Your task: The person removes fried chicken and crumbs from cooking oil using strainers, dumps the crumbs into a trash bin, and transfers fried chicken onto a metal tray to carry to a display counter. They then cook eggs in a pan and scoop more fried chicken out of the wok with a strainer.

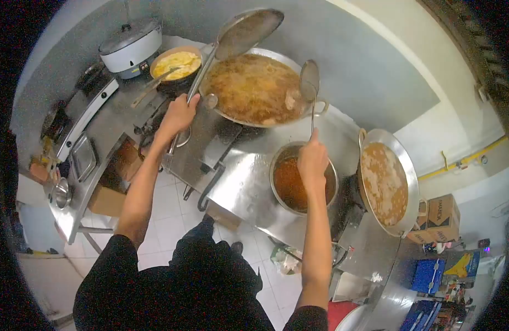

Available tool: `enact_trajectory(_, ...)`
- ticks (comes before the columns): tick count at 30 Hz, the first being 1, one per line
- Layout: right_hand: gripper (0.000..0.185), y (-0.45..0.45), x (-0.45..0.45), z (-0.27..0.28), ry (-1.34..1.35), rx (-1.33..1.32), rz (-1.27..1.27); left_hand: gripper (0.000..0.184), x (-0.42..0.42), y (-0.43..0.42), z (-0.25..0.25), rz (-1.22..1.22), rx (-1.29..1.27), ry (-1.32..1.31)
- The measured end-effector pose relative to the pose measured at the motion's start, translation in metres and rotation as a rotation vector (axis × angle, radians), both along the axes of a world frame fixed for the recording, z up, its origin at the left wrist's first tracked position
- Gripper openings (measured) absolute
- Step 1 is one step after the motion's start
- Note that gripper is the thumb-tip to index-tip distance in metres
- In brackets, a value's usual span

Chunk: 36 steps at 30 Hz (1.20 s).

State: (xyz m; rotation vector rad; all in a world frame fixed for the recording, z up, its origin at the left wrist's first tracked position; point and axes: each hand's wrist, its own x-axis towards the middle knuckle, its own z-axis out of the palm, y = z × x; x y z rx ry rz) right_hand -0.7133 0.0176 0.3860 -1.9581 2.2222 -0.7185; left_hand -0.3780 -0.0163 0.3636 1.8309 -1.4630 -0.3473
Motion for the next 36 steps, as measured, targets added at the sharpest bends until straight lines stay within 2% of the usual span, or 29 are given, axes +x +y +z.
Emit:
enact_trajectory(2,0.029,-0.041,0.007,-0.017,0.253,0.007,0.029,0.051,0.013,-0.023,-0.013,0.005,0.045,-0.020)
enact_trajectory(3,0.029,-0.058,0.008,-0.026,0.260,0.006,0.026,0.051,0.020,-0.030,-0.016,0.002,0.044,-0.013)
enact_trajectory(5,0.022,-0.088,0.011,-0.034,0.366,0.055,0.112,0.049,0.026,-0.031,-0.009,-0.064,0.280,0.257)
enact_trajectory(6,0.022,-0.101,0.006,-0.030,0.368,0.059,0.107,0.044,0.029,-0.030,-0.005,-0.046,0.311,0.198)
enact_trajectory(7,0.017,-0.113,0.001,-0.022,0.360,0.233,0.224,0.044,0.040,-0.039,-0.022,-0.051,0.313,0.198)
enact_trajectory(8,0.012,-0.124,-0.003,-0.015,0.347,0.406,0.342,0.040,0.057,-0.050,-0.052,-0.118,0.219,-0.054)
enact_trajectory(9,0.012,-0.133,-0.003,-0.009,0.345,0.406,0.338,0.036,0.069,-0.062,-0.069,-0.184,0.119,-0.306)
enact_trajectory(11,0.029,-0.143,-0.004,-0.005,-0.370,0.700,0.059,0.033,0.071,-0.067,-0.050,-0.275,0.161,-0.397)
enact_trajectory(12,0.029,-0.144,-0.001,-0.011,-0.431,0.693,0.092,0.030,0.071,-0.063,-0.038,-0.366,0.207,-0.488)
enact_trajectory(16,0.030,-0.151,0.012,0.002,-0.610,0.719,0.047,0.027,0.082,-0.067,0.000,-0.361,0.229,-0.441)
enact_trajectory(18,0.036,-0.158,0.014,-0.008,-0.794,0.759,-0.065,0.026,0.088,-0.078,0.000,-0.555,0.324,-0.551)
enact_trajectory(19,0.036,-0.158,0.018,-0.008,-0.801,0.753,-0.069,0.026,0.093,-0.082,0.001,-0.561,0.320,-0.557)
enact_trajectory(21,0.037,-0.155,0.024,-0.007,-0.490,0.646,0.025,0.042,0.099,-0.086,-0.001,-0.631,0.316,-0.317)
enact_trajectory(22,0.037,-0.159,0.016,-0.016,-0.494,0.639,0.020,0.043,0.092,-0.078,0.020,-0.498,0.397,-0.184)
enact_trajectory(24,0.033,-0.169,-0.007,-0.040,-0.506,0.534,0.077,0.041,0.095,-0.090,0.018,-0.513,0.421,-0.179)
enact_trajectory(26,0.035,-0.153,0.028,-0.009,-0.525,0.513,0.017,0.040,0.099,-0.096,0.006,-0.524,0.457,-0.169)
enact_trajectory(28,0.040,-0.145,0.035,0.000,-0.542,0.481,-0.050,0.037,0.096,-0.101,0.003,-0.728,0.288,-0.366)
enact_trajectory(29,0.038,-0.145,0.028,-0.005,-0.576,0.452,-0.027,0.037,0.094,-0.099,0.008,-0.732,0.282,-0.366)
enact_trajectory(31,0.036,-0.153,0.022,-0.006,-0.610,0.404,0.001,0.036,0.096,-0.094,0.024,-0.597,0.480,-0.150)
enact_trajectory(32,0.035,-0.154,0.021,-0.008,-0.604,0.391,-0.001,0.036,0.096,-0.097,0.014,-0.597,0.486,-0.145)
enact_trajectory(34,0.034,-0.158,0.022,-0.014,-0.601,0.371,0.000,0.041,0.096,-0.110,0.004,-0.851,0.426,-0.290)
enact_trajectory(35,0.033,-0.160,0.020,-0.015,-0.571,0.350,0.008,0.041,0.095,-0.108,0.005,-0.850,0.423,-0.291)
enact_trajectory(36,0.032,-0.162,0.018,-0.016,-0.540,0.331,0.015,0.041,0.092,-0.104,0.005,-0.738,0.537,-0.023)
